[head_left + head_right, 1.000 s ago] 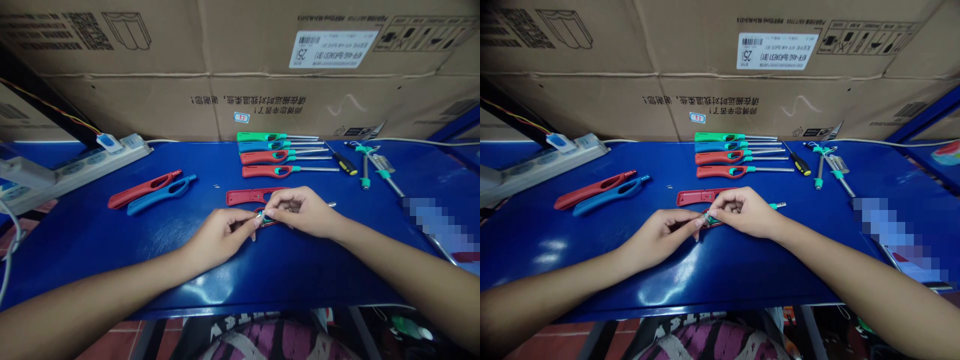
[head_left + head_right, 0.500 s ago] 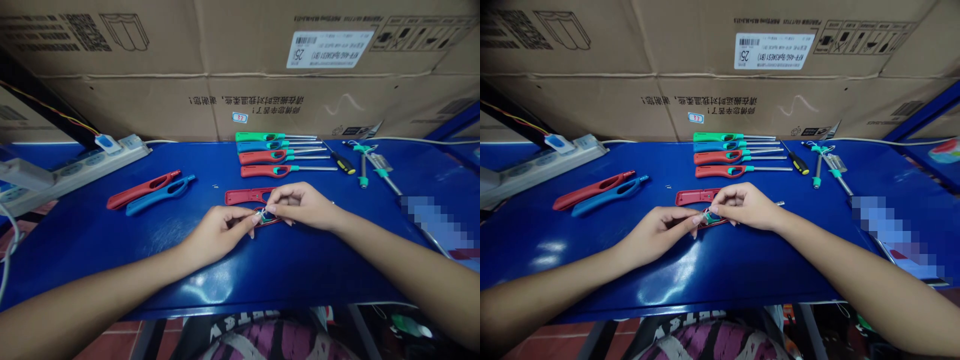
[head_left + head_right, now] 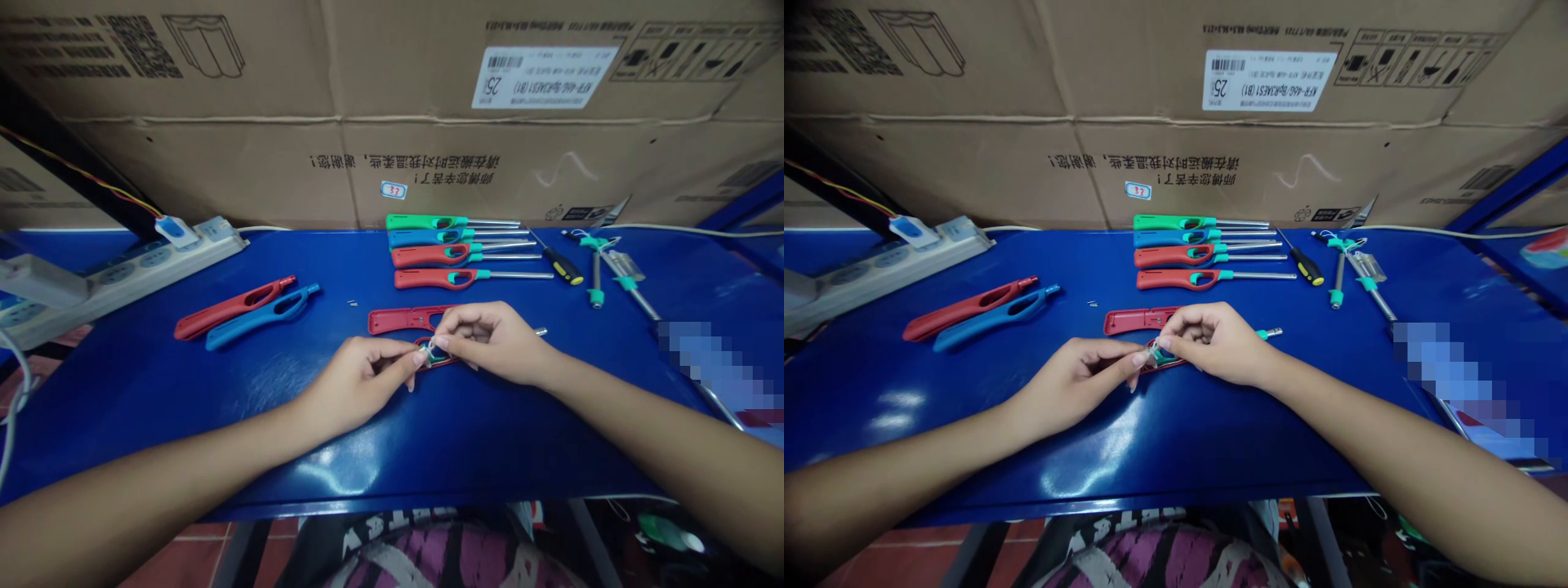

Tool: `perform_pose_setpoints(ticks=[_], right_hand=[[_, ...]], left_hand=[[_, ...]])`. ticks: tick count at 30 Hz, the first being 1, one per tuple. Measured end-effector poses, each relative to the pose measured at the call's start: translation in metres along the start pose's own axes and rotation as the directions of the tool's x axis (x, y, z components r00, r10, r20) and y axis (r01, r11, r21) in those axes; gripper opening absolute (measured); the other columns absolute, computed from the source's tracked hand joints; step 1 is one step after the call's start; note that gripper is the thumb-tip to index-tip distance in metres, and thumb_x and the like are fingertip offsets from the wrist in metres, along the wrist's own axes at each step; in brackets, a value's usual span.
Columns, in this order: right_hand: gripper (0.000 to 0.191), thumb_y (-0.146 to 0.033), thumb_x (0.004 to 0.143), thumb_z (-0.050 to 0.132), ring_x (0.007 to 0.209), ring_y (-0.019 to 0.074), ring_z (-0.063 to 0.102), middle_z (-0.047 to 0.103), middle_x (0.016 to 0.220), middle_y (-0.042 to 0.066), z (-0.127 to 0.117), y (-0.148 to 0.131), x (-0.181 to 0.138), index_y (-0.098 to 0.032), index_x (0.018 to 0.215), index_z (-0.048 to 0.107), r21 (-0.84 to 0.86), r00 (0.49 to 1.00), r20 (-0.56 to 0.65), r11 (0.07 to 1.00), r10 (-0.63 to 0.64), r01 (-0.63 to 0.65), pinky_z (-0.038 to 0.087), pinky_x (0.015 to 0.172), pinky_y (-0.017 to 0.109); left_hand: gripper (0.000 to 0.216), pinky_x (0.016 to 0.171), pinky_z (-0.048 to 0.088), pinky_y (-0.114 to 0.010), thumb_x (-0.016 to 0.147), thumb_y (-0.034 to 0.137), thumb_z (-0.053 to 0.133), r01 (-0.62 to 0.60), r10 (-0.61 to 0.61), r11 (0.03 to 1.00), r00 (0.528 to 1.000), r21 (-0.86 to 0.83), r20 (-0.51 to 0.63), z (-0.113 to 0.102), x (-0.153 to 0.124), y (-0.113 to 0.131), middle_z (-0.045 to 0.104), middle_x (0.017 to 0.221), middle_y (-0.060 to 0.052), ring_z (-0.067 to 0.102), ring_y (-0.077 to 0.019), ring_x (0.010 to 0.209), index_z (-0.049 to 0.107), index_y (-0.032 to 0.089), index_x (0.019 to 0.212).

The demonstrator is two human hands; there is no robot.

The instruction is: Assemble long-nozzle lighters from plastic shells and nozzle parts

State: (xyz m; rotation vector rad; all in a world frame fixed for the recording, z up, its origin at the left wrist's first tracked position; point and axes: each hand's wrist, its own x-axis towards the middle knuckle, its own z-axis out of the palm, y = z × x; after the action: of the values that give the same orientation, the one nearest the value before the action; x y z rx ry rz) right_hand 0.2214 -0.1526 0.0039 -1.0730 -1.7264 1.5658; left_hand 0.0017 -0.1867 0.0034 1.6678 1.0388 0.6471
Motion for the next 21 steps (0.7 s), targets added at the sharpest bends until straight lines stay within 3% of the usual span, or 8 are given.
perform_pose_setpoints(ticks=[6, 12, 15, 21], right_hand=[[0.032, -0.044, 0.081, 0.077, 0.044, 0.0054, 0.047, 0.057, 0.057, -0.004, 0.000, 0.001, 0.000, -0.014, 0.079, 0.065, -0.005, 1.000, 0.006, 1.000, -0.015, 0.015, 0.034, 0.042, 0.019], [0.032, -0.044, 0.079, 0.079, 0.050, 0.0079, 0.056, 0.065, 0.068, 0.000, -0.003, 0.004, 0.001, -0.014, 0.086, 0.070, 0.007, 0.999, 0.035, 1.000, -0.025, 0.025, 0.046, 0.049, 0.022], [0.030, -0.042, 0.086, 0.073, 0.051, 0.0074, 0.057, 0.068, 0.077, 0.002, -0.004, 0.005, 0.001, -0.015, 0.098, 0.072, -0.001, 0.999, 0.036, 0.999, -0.039, 0.039, 0.047, 0.050, 0.022], [0.028, -0.038, 0.089, 0.069, 0.051, 0.0061, 0.055, 0.069, 0.084, 0.003, -0.005, 0.006, 0.003, -0.016, 0.106, 0.068, 0.013, 0.999, 0.012, 0.999, -0.041, 0.040, 0.044, 0.047, 0.020]], left_hand=[[0.037, 0.064, 0.041, -0.022, 0.097, 0.037, 0.055, -0.011, 0.011, 1.000, 1.000, -0.005, -0.004, 0.001, 0.001, -0.001, 0.065, 0.068, 0.000, 0.055, -0.0122, 0.065, 0.067, 0.013, 0.071], [0.031, 0.062, 0.042, -0.021, 0.098, 0.037, 0.056, 0.059, -0.063, 0.997, 0.995, 0.050, 0.082, -0.016, 0.003, 0.007, 0.070, 0.072, 0.001, 0.055, -0.0096, 0.060, 0.073, 0.015, 0.085], [0.024, 0.059, 0.043, -0.021, 0.095, 0.040, 0.062, 0.070, -0.080, 0.986, 0.995, 0.152, 0.061, -0.029, 0.001, 0.013, 0.072, 0.073, 0.003, 0.058, -0.0102, 0.059, 0.070, 0.018, 0.104], [0.017, 0.067, 0.045, -0.024, 0.093, 0.037, 0.066, -0.033, -0.006, 0.903, 0.996, 0.428, 0.090, -0.041, -0.004, 0.019, 0.075, 0.089, 0.001, 0.066, -0.0133, 0.077, 0.075, 0.022, 0.093]])
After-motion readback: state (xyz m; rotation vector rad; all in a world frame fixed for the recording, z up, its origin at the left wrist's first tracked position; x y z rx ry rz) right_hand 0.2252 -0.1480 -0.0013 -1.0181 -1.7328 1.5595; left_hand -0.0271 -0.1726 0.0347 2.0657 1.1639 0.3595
